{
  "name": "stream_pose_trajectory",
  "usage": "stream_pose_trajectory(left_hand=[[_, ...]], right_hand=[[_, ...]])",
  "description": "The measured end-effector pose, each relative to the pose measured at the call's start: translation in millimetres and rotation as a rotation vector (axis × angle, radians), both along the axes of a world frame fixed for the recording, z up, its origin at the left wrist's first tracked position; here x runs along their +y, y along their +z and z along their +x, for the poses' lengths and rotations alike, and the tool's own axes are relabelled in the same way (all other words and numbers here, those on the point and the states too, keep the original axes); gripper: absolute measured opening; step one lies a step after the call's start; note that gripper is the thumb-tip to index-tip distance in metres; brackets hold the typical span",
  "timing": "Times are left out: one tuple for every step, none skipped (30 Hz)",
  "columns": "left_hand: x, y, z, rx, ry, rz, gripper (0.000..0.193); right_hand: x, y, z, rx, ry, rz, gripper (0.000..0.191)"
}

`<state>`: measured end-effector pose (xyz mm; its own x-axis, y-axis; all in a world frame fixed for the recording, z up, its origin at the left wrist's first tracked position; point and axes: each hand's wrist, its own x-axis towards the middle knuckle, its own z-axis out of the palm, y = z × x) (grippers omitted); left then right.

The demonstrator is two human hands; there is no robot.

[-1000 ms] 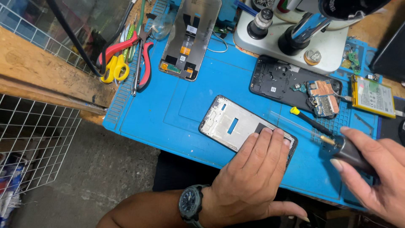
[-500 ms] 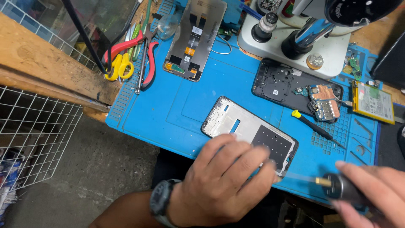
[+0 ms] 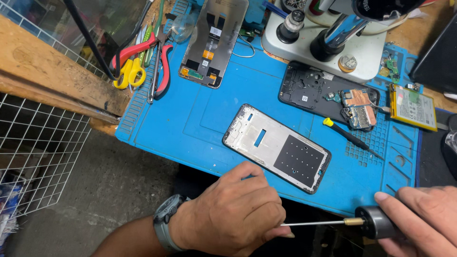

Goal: The person disassembles a mobile phone by removing the back cover and internal components, then handles a new screen assembly, and uses a powered screwdriver to secure components.

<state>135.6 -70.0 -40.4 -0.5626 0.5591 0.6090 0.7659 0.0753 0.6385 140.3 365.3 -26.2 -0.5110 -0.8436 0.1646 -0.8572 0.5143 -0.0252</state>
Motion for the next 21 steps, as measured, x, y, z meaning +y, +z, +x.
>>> stream_pose_trajectory(left_hand=[[0,1,-1,-0.006,-0.006,0.002,0.024],[-1,2,-2,0.005,-0.005,-0.001,0.024],[-3,3,-4,0.015,-0.004,-0.003,0.024],[-8,5,-6,0.007,0.016,0.004,0.024],[-11,8,-9,-0.002,0.035,0.012,0.024],[-19,11,-11,-0.031,0.073,0.03,0.024],[-23,14,-14,-0.061,0.107,0.048,0.024],[-24,16,-16,-0.036,0.127,0.012,0.028],[-25,18,-17,-0.014,0.152,-0.025,0.034],[-25,20,-16,0.002,0.178,-0.064,0.041],[-21,20,-15,0.053,0.217,-0.091,0.046],[-11,18,-15,0.11,0.255,-0.118,0.056],[0,16,-14,0.17,0.295,-0.143,0.069],[8,13,-14,0.208,0.328,-0.208,0.07],[17,10,-12,0.242,0.362,-0.274,0.071],[23,7,-10,0.273,0.397,-0.343,0.073],[28,5,-9,0.271,0.408,-0.36,0.075],[32,3,-8,0.269,0.417,-0.377,0.078],[35,2,-7,0.266,0.425,-0.393,0.08],[38,1,-7,0.267,0.431,-0.407,0.083],[40,1,-6,0.27,0.436,-0.422,0.086]], right_hand=[[5,-2,-3,0.009,0.034,-0.009,0.063],[11,-4,-5,0.017,0.069,-0.018,0.064],[15,-4,-3,-0.003,-0.045,-0.012,0.071],[19,-4,0,-0.024,-0.159,-0.006,0.079],[20,-3,1,-0.047,-0.243,-0.016,0.08],[20,-2,1,-0.07,-0.326,-0.028,0.082],[18,-2,1,-0.096,-0.382,-0.056,0.079],[13,0,-3,-0.119,-0.435,-0.085,0.075],[6,2,-10,-0.145,-0.482,-0.114,0.072],[-4,4,-14,-0.178,-0.53,-0.142,0.068],[-16,7,-17,-0.181,-0.546,-0.128,0.066],[-28,10,-19,-0.185,-0.563,-0.113,0.064],[-41,14,-21,-0.155,-0.542,-0.054,0.063],[-52,19,-23,-0.126,-0.52,0.007,0.062],[-62,25,-24,-0.128,-0.517,0.015,0.062],[-71,29,-26,-0.133,-0.512,0.023,0.062],[-78,32,-28,-0.137,-0.506,0.031,0.062],[-84,33,-29,-0.122,-0.518,0.026,0.061],[-88,34,-28,-0.107,-0.532,0.022,0.06],[-91,35,-28,-0.09,-0.548,0.017,0.059],[-92,36,-29,-0.098,-0.561,0.048,0.06]])
